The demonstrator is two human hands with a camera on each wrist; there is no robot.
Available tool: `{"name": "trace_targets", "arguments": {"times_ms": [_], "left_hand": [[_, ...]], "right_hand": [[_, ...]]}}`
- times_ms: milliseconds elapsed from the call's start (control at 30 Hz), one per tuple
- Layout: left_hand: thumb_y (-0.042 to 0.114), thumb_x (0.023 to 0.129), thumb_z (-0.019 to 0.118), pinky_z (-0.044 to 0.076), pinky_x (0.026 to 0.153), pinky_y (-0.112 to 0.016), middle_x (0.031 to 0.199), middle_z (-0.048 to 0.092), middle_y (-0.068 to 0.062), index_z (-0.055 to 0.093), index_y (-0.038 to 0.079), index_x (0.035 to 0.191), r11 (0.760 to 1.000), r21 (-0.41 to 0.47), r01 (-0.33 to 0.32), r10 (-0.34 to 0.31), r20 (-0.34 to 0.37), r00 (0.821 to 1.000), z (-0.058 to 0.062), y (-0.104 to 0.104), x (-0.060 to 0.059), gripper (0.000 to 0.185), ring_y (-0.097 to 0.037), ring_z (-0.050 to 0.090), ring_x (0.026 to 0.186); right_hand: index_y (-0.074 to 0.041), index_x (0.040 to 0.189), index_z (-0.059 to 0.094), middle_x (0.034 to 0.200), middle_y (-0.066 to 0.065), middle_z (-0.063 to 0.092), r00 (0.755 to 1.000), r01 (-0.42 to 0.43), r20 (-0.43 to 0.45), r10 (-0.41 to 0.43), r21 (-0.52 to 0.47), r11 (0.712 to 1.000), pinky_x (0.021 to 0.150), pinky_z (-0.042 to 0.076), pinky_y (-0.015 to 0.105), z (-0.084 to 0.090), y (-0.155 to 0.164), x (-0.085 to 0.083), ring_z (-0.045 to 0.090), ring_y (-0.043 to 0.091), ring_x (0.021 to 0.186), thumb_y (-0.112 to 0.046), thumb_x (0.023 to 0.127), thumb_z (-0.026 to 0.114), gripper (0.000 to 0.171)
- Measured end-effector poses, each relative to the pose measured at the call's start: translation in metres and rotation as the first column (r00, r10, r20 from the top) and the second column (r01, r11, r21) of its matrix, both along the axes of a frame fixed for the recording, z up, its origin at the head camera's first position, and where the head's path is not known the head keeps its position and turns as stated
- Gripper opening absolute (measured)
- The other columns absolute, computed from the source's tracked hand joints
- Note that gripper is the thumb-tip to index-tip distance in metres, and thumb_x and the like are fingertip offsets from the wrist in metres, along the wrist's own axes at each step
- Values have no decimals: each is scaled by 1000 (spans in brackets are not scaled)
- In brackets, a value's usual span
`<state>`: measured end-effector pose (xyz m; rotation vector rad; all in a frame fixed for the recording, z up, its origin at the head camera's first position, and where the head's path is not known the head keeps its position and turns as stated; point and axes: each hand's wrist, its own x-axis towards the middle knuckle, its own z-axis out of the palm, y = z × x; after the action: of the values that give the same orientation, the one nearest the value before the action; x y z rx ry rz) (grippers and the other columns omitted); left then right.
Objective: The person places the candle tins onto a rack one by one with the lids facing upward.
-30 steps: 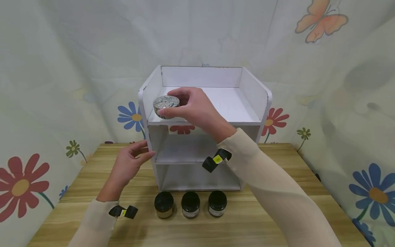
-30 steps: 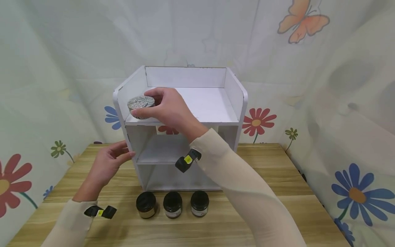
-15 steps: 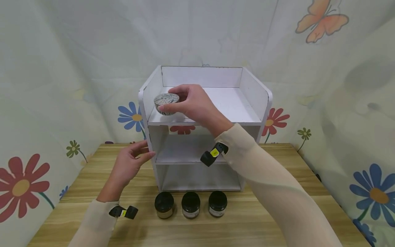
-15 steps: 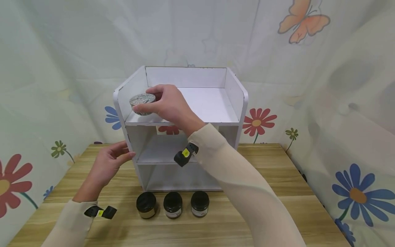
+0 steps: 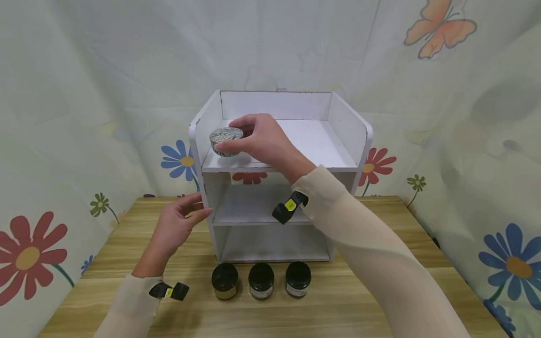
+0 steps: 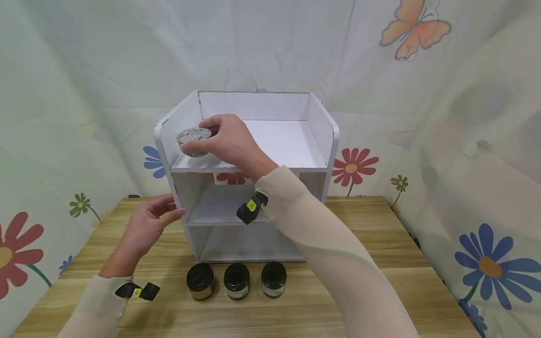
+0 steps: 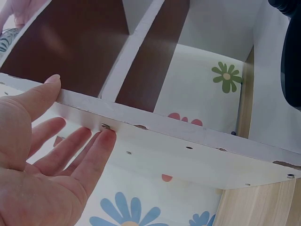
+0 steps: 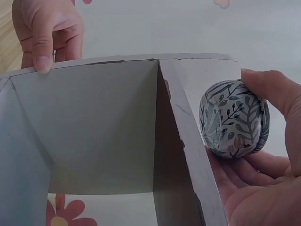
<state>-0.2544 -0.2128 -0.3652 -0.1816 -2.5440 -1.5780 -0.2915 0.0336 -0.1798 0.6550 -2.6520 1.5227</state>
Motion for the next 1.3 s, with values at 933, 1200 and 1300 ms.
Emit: {"name": "trace_targets", "arguments": {"times_ms": [933,1200,1300], "left_hand": [[50,92,73,53,105,-56,148,58,-6,57,25,148,1000,-4,4,-5,-9,1000,-1,1,0,63,-34,58,133],[51,92,73,53,105,-57,149,57,-6,56,26,148,1000,0,7,-7,-6,1000,-1,-1,-1,64,-34,58,134],[51,92,73,53,105,-57,149,57,-6,56,26,148,1000,-3,6,-6,-5,1000,-1,-1,0,64,-34,58,134]], "right_hand": [[-20,138,63,122,-3,70,998,-13,62,10,38,999,93,56,31,1,-4,-6,65,16,106,-42,80,88,67],[-17,138,64,118,-2,70,999,-15,36,12,85,996,87,58,27,-1,-10,-7,67,16,102,-40,81,88,66],[-16,138,63,119,-1,70,999,-15,45,11,87,996,87,58,27,-1,-11,-7,66,17,102,-40,81,87,67]]}}
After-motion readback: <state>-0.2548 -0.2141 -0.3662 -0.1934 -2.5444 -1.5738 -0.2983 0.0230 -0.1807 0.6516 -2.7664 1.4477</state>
